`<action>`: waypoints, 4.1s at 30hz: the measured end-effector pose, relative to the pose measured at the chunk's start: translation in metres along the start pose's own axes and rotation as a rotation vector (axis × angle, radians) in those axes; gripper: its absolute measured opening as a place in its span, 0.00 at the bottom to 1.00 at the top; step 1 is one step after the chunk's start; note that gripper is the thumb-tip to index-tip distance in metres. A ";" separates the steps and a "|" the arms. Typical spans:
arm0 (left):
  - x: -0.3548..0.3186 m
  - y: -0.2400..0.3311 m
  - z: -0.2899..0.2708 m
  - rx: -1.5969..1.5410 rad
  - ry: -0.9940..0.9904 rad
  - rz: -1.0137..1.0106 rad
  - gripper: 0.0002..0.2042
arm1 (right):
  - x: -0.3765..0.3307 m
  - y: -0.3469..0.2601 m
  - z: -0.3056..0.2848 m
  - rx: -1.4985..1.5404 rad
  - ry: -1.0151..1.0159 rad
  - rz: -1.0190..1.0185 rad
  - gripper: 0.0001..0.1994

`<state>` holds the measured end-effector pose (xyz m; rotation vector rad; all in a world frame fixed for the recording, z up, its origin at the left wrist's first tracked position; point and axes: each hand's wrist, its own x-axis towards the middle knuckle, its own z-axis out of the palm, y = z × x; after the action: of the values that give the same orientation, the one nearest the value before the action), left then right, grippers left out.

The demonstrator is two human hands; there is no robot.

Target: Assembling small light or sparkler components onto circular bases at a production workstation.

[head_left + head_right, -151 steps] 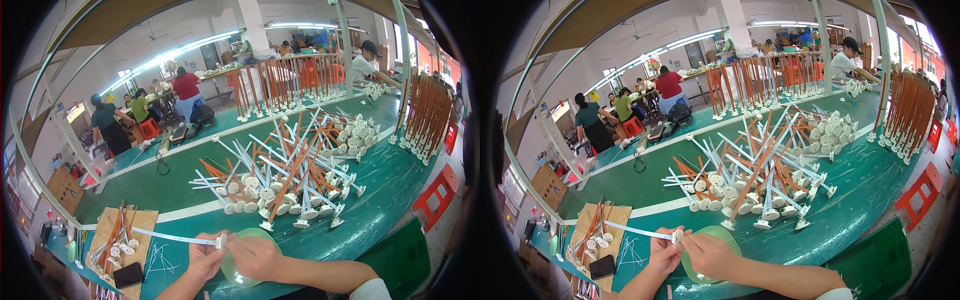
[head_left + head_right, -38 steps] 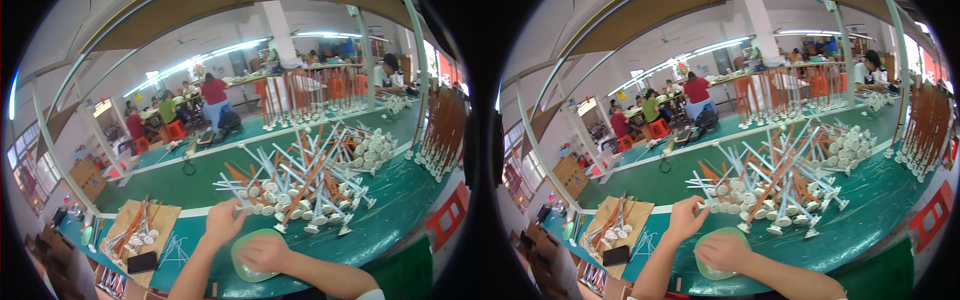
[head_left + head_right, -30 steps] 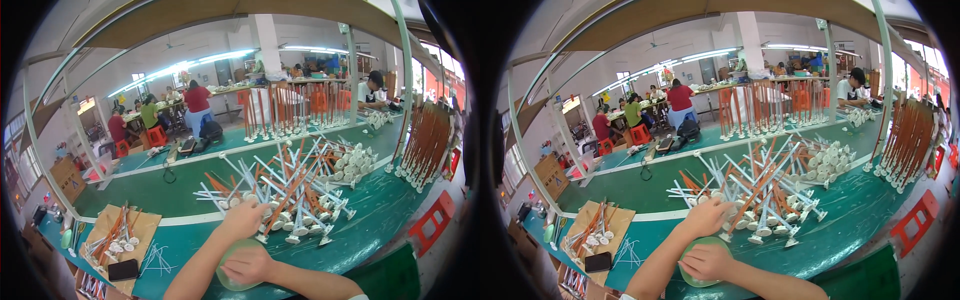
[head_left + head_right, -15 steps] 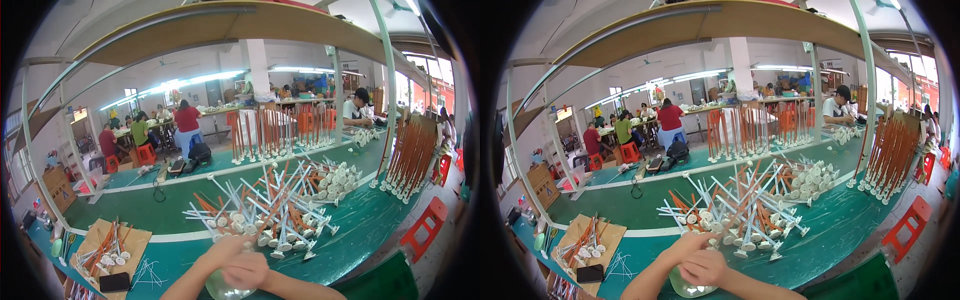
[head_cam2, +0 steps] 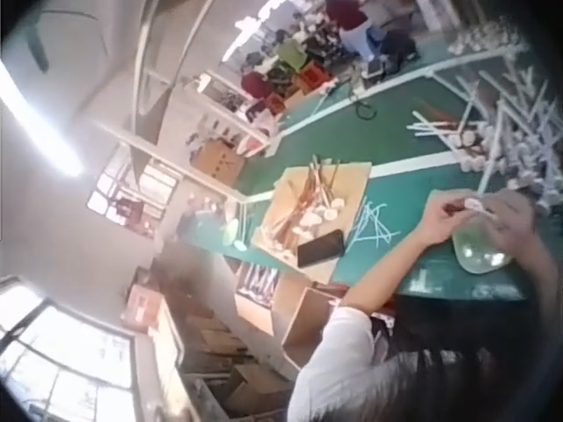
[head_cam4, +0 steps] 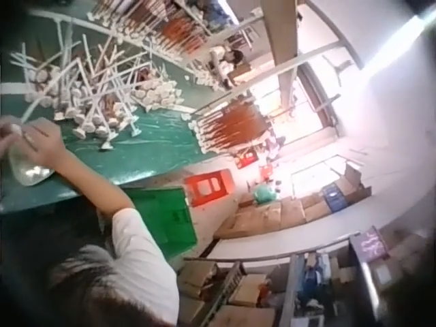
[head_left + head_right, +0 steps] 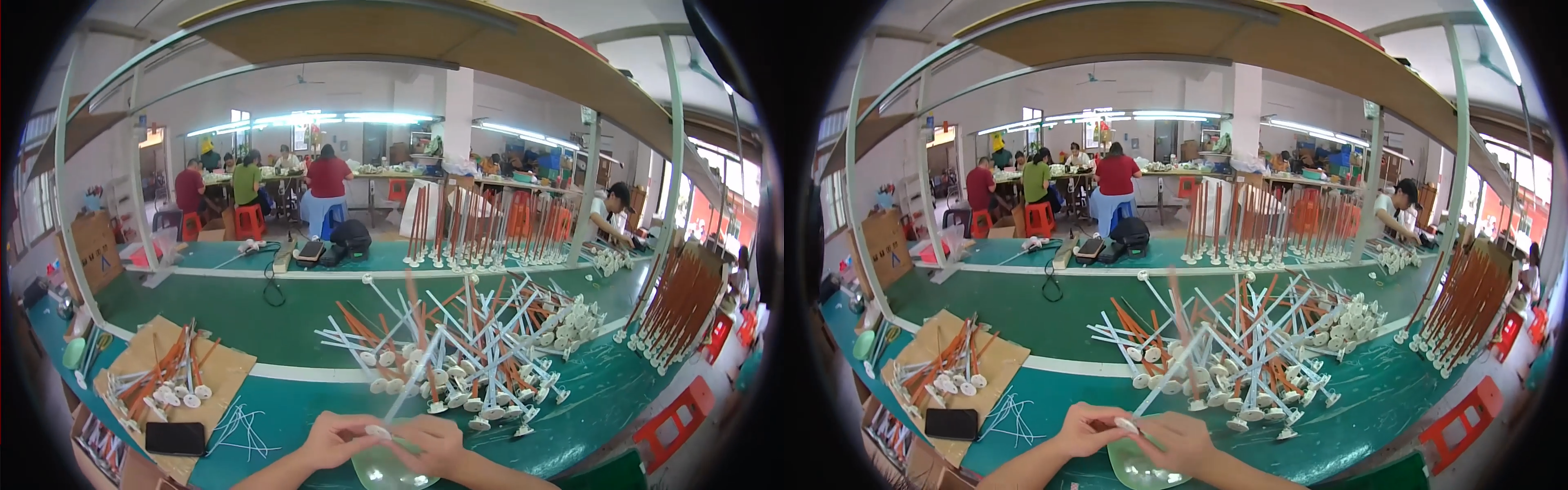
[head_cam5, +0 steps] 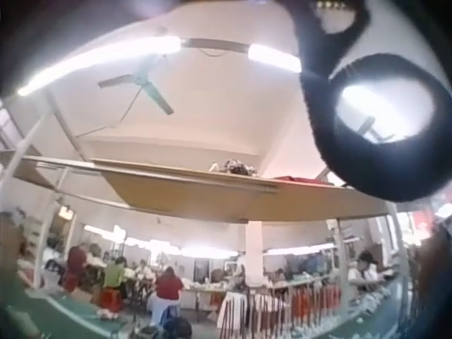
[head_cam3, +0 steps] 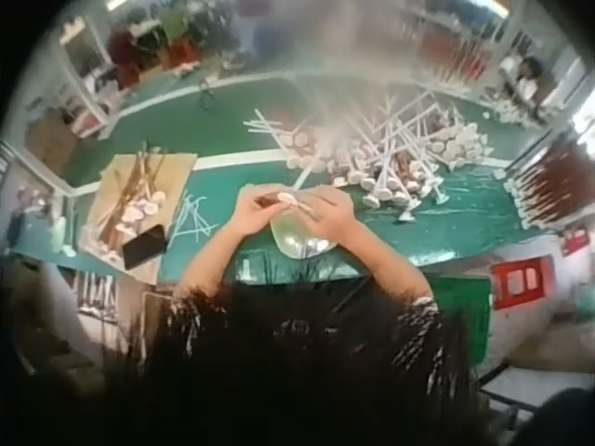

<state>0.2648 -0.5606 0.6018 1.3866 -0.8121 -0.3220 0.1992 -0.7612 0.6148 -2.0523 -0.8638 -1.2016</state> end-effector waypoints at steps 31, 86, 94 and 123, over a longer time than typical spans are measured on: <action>0.008 -0.016 -0.005 0.609 0.178 0.327 0.17 | -0.007 0.006 0.004 0.043 -0.565 0.474 0.10; -0.003 -0.011 0.013 0.517 0.237 0.263 0.21 | -0.010 0.001 0.002 0.256 -0.195 0.477 0.05; -0.005 -0.008 0.019 0.592 0.078 0.407 0.27 | -0.007 -0.005 0.002 -0.008 0.070 0.107 0.07; -0.018 0.069 -0.058 1.080 0.210 -0.052 0.14 | -0.022 0.035 -0.023 -0.590 -0.682 0.543 0.11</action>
<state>0.2740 -0.4929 0.6633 2.3937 -0.7946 0.2885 0.2068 -0.8049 0.5984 -2.9936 -0.1566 -0.4668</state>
